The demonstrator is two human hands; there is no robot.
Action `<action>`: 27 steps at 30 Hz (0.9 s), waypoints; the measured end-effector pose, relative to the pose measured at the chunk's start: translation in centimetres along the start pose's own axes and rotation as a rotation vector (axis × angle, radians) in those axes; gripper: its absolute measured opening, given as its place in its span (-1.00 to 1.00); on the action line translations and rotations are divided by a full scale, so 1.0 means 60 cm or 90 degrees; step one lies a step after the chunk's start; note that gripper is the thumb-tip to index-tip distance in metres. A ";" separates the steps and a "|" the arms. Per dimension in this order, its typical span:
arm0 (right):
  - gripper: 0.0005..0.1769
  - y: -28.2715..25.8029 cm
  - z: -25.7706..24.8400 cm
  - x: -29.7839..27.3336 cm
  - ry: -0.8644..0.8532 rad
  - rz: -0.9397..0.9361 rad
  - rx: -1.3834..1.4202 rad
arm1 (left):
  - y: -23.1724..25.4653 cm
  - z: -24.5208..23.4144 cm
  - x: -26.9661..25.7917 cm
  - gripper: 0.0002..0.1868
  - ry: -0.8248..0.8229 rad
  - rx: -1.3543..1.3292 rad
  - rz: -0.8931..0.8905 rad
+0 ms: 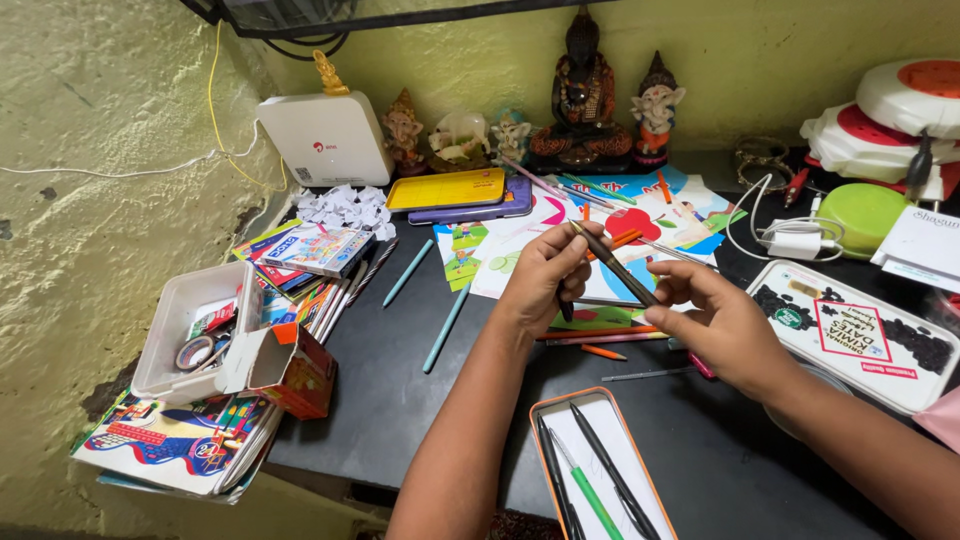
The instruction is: The person repeatedly assembles and disassembles a retractable pen, handling the barrel, cap, and internal components. They also pick up and place down other pens from a metal tin on the table.
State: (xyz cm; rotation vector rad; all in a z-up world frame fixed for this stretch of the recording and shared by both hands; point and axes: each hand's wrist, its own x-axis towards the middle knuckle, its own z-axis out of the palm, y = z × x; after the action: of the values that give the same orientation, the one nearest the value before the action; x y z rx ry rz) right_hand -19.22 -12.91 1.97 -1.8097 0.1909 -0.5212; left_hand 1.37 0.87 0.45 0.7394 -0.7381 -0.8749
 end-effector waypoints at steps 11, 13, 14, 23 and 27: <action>-0.53 0.000 -0.017 0.007 0.004 0.091 0.075 | -0.004 -0.008 0.005 -0.71 0.020 0.008 0.031; -0.53 -0.001 -0.027 0.014 0.027 0.053 0.064 | -0.002 -0.015 0.008 -0.71 0.046 0.016 0.065; -0.55 -0.003 -0.033 0.016 0.032 0.016 0.044 | 0.000 -0.019 0.009 -0.73 0.069 -0.011 0.082; -0.77 -0.041 -0.058 0.012 0.127 -0.200 -0.335 | 0.004 -0.051 0.017 -0.78 0.234 -0.114 0.158; -0.77 -0.050 -0.042 0.007 0.117 -0.189 -0.357 | 0.009 -0.063 0.016 -0.78 0.243 -0.139 0.172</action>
State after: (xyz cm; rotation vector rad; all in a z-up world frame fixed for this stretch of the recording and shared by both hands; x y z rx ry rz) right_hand -20.37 -14.36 5.44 -2.3533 0.2087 -0.9142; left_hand 5.04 1.27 -0.85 0.5723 -0.3826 -0.5361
